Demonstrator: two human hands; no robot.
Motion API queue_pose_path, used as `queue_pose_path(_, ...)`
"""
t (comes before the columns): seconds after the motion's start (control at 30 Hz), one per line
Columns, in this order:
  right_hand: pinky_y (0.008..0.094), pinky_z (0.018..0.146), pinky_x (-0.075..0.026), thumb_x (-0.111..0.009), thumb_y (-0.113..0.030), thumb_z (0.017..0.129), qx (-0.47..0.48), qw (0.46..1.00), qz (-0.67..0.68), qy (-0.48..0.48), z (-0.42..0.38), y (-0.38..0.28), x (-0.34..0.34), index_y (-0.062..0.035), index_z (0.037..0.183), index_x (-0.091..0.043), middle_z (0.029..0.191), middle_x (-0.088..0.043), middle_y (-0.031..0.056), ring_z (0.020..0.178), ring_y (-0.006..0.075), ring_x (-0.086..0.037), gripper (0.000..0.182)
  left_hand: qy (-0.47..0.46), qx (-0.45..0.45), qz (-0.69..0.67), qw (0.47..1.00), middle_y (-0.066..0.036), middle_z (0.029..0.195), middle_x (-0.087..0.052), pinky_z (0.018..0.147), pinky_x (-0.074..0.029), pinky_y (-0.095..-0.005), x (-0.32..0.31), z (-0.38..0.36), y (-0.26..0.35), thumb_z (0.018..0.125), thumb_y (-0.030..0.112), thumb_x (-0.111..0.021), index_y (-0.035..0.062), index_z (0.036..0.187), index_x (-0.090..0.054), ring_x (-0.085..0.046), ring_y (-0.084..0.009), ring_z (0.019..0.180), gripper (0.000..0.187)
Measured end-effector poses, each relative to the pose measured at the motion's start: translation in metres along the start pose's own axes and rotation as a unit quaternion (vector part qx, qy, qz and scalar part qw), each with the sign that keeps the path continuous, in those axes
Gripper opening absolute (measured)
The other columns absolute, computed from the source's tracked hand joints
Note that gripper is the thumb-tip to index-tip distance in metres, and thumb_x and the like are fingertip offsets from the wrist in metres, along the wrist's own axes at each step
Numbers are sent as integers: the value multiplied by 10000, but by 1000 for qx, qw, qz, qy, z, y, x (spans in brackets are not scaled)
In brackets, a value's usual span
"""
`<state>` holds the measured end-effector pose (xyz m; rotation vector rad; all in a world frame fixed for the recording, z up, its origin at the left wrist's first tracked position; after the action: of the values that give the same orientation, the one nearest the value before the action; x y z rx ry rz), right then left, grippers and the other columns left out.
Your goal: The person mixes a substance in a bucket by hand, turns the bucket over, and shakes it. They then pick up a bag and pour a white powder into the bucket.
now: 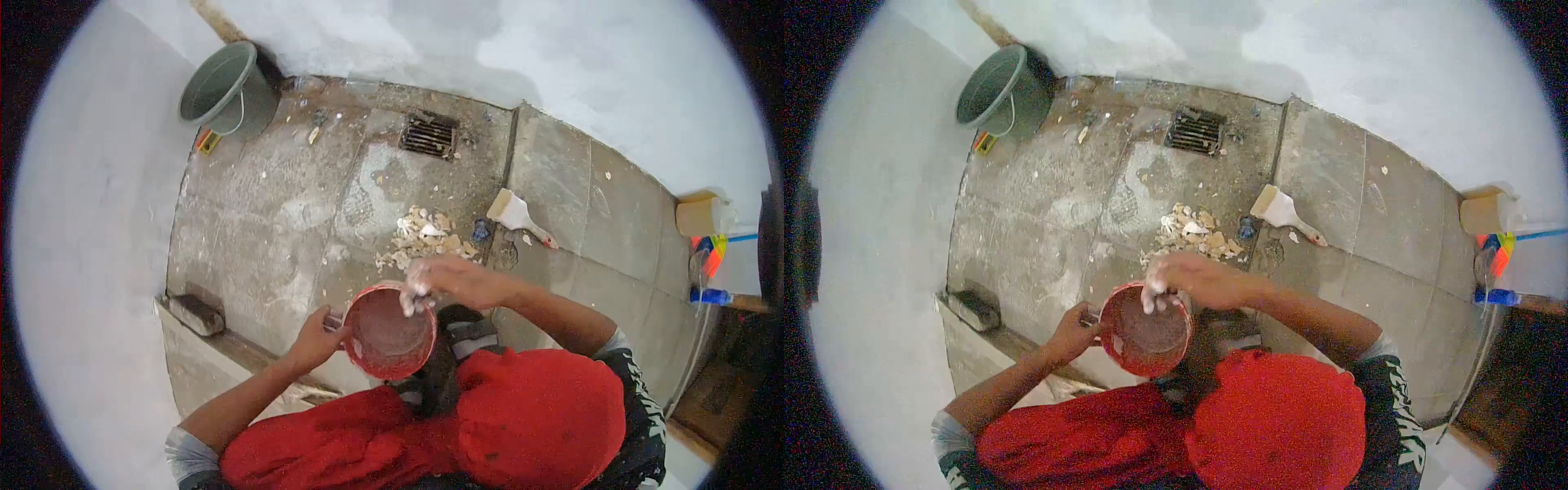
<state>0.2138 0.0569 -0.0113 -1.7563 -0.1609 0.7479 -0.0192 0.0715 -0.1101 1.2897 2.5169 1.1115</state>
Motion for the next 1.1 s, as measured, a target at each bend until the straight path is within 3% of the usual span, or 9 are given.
queue_pose_path(0.13,262,712,-469,-412,-317,1056,-2,974,160,162,-21,13,45,-32,991,-626,883,-653,25,778,108,-578,363,-10,40,-28,999,-204,1037,-595,733,-614,-366,0,-1,5,881,114,-667,-59,1148,-502,-657,-266,907,358)
queue_pose_path(0.37,255,653,-458,-425,-325,1059,2,977,96,191,-37,9,62,-41,1018,-633,893,-647,7,757,83,-562,354,-22,74,-32,996,-210,1064,-599,768,-626,-398,2,8,-5,893,63,-633,-59,1147,-473,-665,-283,937,324)
queue_pose_path(0.43,315,802,-482,-412,-316,1061,-17,981,102,166,-39,21,65,-27,1053,-582,989,-633,80,888,153,-588,336,-22,76,-44,996,-219,1063,-596,748,-622,-384,1,5,-3,886,86,-651,-72,1138,-475,-663,-272,928,346)
queue_pose_path(0.57,315,800,-481,-427,-306,1056,27,987,68,146,-40,18,67,-37,1043,-578,976,-633,69,895,147,-596,309,20,63,-30,997,-213,1052,-605,738,-623,-380,5,0,5,899,100,-649,-82,1132,-468,-665,-271,930,346)
queue_pose_path(0.63,264,725,-485,-482,-239,1035,-15,972,-18,232,-51,26,83,-41,1010,-637,911,-659,21,802,106,-593,253,47,77,-23,996,-209,1046,-608,734,-623,-378,10,-5,3,901,107,-652,-86,1138,-461,-665,-270,927,360)
queue_pose_path(0.77,286,756,-481,-493,-235,1027,-8,970,154,186,-49,11,68,-33,952,-646,871,-648,27,818,131,-607,265,-21,31,-51,998,-200,1013,-611,721,-624,-368,-1,-4,10,877,111,-683,-99,1139,-454,-670,-262,901,406)
queue_pose_path(0.83,332,773,-455,-411,-311,1048,28,961,-205,182,-53,3,79,-56,965,-562,847,-591,59,803,172,-559,308,-25,25,-76,996,-198,1005,-612,717,-625,-361,-6,-6,16,866,110,-695,-100,1131,-457,-673,-259,887,413)
queue_pose_path(0.93,284,789,-459,-494,-280,1021,-19,967,17,253,-58,20,88,-47,829,-641,823,-626,31,767,144,-585,336,-27,4,-107,994,-187,973,-610,685,-628,-357,-8,-13,38,849,106,-711,-78,1082,-477,-678,-253,873,378)
queue_pose_path(1.1,293,795,-465,-588,-203,976,-3,966,-80,244,-51,15,69,-64,974,-623,924,-613,24,840,123,-566,143,-15,12,-116,993,-161,928,-600,630,-637,-373,-3,-16,49,851,74,-686,-43,1070,-475,-691,-262,823,326)
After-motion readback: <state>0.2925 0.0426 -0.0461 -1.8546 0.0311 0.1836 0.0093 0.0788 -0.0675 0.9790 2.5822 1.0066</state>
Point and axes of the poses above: each hand's wrist, its own z-axis towards the middle knuckle, its own x-axis out of the back of the hand, y = z × x, the point moved 10 cm from there along z, towards the middle knuckle
